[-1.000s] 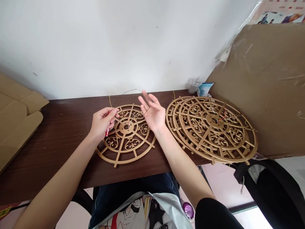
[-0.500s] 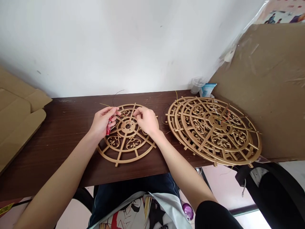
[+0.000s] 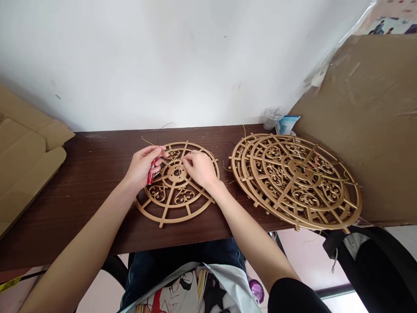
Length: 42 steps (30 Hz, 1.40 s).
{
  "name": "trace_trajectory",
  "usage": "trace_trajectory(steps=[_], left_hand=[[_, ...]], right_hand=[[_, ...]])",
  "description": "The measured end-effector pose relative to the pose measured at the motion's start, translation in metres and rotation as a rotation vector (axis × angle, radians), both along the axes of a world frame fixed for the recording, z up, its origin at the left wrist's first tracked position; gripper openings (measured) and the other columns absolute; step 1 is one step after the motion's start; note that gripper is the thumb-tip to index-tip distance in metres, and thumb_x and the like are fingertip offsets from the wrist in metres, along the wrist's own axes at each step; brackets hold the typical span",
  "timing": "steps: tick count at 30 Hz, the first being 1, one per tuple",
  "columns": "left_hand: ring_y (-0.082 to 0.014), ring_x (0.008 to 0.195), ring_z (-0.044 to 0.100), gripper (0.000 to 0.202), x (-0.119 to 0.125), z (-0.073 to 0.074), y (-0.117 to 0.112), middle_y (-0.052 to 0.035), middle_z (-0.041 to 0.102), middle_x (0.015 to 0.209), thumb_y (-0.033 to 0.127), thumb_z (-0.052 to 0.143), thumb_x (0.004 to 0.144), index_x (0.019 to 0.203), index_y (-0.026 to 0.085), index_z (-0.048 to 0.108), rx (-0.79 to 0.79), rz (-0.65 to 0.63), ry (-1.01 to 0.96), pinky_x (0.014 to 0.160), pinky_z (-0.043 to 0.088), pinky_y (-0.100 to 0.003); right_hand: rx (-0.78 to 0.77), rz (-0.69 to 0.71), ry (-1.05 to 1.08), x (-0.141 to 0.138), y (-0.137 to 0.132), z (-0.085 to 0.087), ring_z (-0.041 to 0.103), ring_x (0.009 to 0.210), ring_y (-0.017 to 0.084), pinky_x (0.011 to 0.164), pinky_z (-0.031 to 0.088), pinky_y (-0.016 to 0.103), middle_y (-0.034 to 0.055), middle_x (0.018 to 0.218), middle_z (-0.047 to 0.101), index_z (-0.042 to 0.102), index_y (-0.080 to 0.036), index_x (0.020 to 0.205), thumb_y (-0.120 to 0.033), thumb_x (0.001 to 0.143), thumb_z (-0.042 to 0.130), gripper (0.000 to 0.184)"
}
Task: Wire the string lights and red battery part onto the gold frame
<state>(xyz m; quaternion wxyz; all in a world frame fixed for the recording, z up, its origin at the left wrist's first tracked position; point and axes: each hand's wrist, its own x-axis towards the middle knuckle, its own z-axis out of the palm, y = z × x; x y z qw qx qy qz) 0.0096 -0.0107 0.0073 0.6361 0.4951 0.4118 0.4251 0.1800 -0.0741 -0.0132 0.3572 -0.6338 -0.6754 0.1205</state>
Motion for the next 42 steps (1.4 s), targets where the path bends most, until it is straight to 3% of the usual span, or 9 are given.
trace_trajectory(steps=[9, 14, 18, 26, 34, 42], left_hand=[[-0.0030, 0.047, 0.039, 0.018, -0.0003, -0.0016, 0.0007, -0.0054, 0.064, 0.076, 0.026, 0.071, 0.073, 0.085, 0.012, 0.068, -0.003, -0.008, -0.008, 0.036, 0.023, -0.013], [-0.0027, 0.047, 0.039, 0.018, -0.0001, -0.0009, 0.0000, -0.0046, 0.063, 0.076, 0.026, 0.071, 0.073, 0.084, 0.012, 0.068, -0.006, -0.007, -0.006, 0.036, 0.022, -0.013], [-0.0029, 0.047, 0.038, 0.018, 0.0004, -0.0015, 0.0005, -0.0042, 0.063, 0.075, 0.025, 0.071, 0.072, 0.084, 0.012, 0.068, -0.012, -0.002, -0.004, 0.035, 0.022, -0.013], [-0.0032, 0.047, 0.039, 0.019, 0.0005, -0.0009, 0.0014, -0.0042, 0.062, 0.075, 0.026, 0.071, 0.071, 0.083, 0.012, 0.067, -0.001, 0.001, -0.003, 0.035, 0.022, -0.013], [-0.0032, 0.048, 0.039, 0.017, 0.0003, 0.0007, 0.0002, -0.0043, 0.061, 0.076, 0.024, 0.070, 0.071, 0.082, 0.012, 0.067, -0.013, 0.012, -0.012, 0.035, 0.023, -0.013], [-0.0033, 0.047, 0.038, 0.015, 0.0002, 0.0022, 0.0008, -0.0046, 0.061, 0.076, 0.022, 0.069, 0.073, 0.083, 0.011, 0.067, -0.033, 0.011, -0.019, 0.035, 0.022, -0.013]], right_hand=[[-0.094, 0.055, 0.003, -0.0044, -0.0011, -0.0023, 0.059, 0.075, 0.017, 0.073, 0.040, 0.029, 0.0050, 0.082, 0.065, 0.072, -0.017, 0.080, -0.025, 0.090, 0.056, 0.021], [-0.082, 0.132, -0.021, -0.0063, -0.0008, -0.0015, 0.057, 0.073, 0.017, 0.072, 0.039, 0.028, 0.0014, 0.068, 0.061, 0.069, -0.018, 0.077, -0.020, 0.085, 0.062, 0.010], [-0.086, 0.169, 0.009, -0.0071, -0.0006, -0.0027, 0.056, 0.073, 0.016, 0.073, 0.039, 0.028, 0.0008, 0.072, 0.063, 0.063, -0.018, 0.069, -0.016, 0.079, 0.067, 0.011], [-0.103, 0.140, 0.102, -0.0036, 0.0003, -0.0016, 0.053, 0.066, 0.012, 0.066, 0.038, 0.025, -0.0005, 0.072, 0.061, 0.066, -0.017, 0.074, -0.015, 0.077, 0.067, 0.004], [-0.179, 0.194, 0.291, 0.0015, -0.0004, -0.0013, 0.050, 0.057, 0.009, 0.059, 0.038, 0.022, -0.0021, 0.068, 0.065, 0.066, -0.016, 0.074, -0.019, 0.079, 0.064, 0.006], [-0.153, 0.194, 0.620, -0.0006, 0.0021, 0.0001, 0.059, 0.065, 0.012, 0.063, 0.045, 0.024, 0.0020, 0.075, 0.068, 0.067, -0.015, 0.080, -0.032, 0.077, 0.069, 0.017]])
